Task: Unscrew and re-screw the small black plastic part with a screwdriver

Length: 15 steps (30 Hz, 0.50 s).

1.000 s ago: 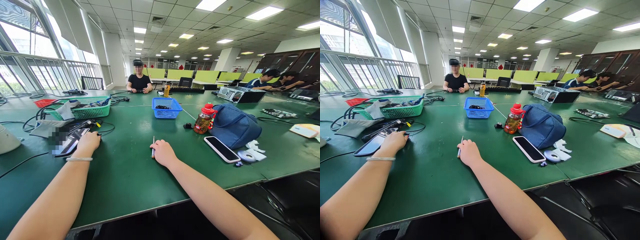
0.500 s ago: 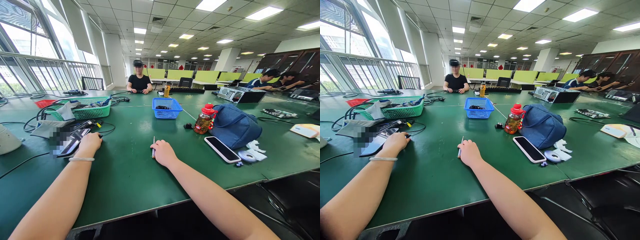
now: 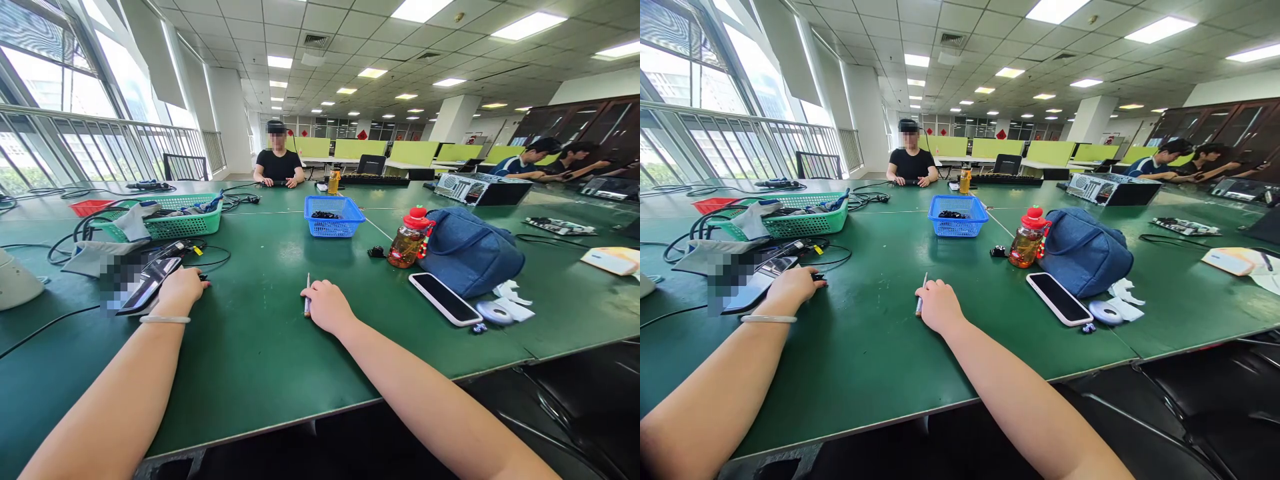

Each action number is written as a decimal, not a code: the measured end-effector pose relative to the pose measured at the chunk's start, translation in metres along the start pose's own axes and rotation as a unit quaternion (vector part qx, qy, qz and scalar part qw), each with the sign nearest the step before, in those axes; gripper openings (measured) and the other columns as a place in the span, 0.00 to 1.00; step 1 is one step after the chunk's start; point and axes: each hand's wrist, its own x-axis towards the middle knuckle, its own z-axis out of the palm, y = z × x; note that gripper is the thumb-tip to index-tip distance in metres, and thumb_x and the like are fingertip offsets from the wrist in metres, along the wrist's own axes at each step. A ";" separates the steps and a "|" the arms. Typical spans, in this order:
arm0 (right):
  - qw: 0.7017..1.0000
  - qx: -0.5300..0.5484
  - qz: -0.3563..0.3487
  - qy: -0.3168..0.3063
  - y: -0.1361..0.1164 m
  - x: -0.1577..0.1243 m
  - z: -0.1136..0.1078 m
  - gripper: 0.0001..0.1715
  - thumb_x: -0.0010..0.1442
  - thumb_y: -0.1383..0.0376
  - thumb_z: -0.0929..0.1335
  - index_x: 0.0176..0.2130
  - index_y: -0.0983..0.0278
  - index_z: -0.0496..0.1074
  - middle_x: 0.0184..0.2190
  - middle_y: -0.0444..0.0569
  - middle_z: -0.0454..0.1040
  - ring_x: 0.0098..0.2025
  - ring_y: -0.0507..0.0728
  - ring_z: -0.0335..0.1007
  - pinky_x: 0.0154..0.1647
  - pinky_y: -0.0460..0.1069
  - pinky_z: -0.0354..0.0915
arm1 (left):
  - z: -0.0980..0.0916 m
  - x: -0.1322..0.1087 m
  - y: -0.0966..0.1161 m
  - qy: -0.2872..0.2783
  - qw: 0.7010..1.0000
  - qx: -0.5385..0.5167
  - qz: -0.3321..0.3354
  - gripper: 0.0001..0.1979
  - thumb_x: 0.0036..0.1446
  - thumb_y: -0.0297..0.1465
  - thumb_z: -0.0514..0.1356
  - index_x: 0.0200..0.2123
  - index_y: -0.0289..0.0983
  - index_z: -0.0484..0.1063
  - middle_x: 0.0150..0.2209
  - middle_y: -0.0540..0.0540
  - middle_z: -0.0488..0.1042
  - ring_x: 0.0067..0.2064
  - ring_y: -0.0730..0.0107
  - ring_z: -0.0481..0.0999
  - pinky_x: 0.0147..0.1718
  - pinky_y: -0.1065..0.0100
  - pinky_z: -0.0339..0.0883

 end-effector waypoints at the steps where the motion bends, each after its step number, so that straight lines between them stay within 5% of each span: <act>1: 1.000 0.000 0.000 0.001 0.000 0.000 0.000 0.18 0.62 0.62 0.65 0.52 0.55 0.70 0.47 0.48 0.67 0.47 0.54 0.60 0.47 0.48 0.59 | 0.000 0.000 0.000 -0.002 1.000 -0.002 -0.002 0.27 0.56 0.44 0.52 0.54 0.36 0.70 0.51 0.31 0.72 0.51 0.46 0.73 0.46 0.57 0.70; 8: 1.000 0.006 0.000 0.003 0.000 0.000 0.001 0.18 0.62 0.63 0.64 0.53 0.56 0.70 0.47 0.49 0.67 0.47 0.53 0.60 0.47 0.47 0.59 | -0.001 -0.003 0.004 0.001 1.000 -0.021 0.011 0.27 0.56 0.31 0.48 0.58 0.33 0.65 0.52 0.29 0.71 0.52 0.46 0.72 0.48 0.55 0.68; 15: 1.000 0.013 0.002 0.008 0.002 0.001 0.001 0.18 0.62 0.64 0.64 0.51 0.55 0.71 0.47 0.48 0.67 0.46 0.53 0.60 0.48 0.48 0.58 | -0.020 -0.020 0.021 0.081 0.995 -0.044 0.028 0.28 0.58 0.35 0.46 0.61 0.33 0.59 0.49 0.29 0.72 0.50 0.46 0.73 0.46 0.53 0.68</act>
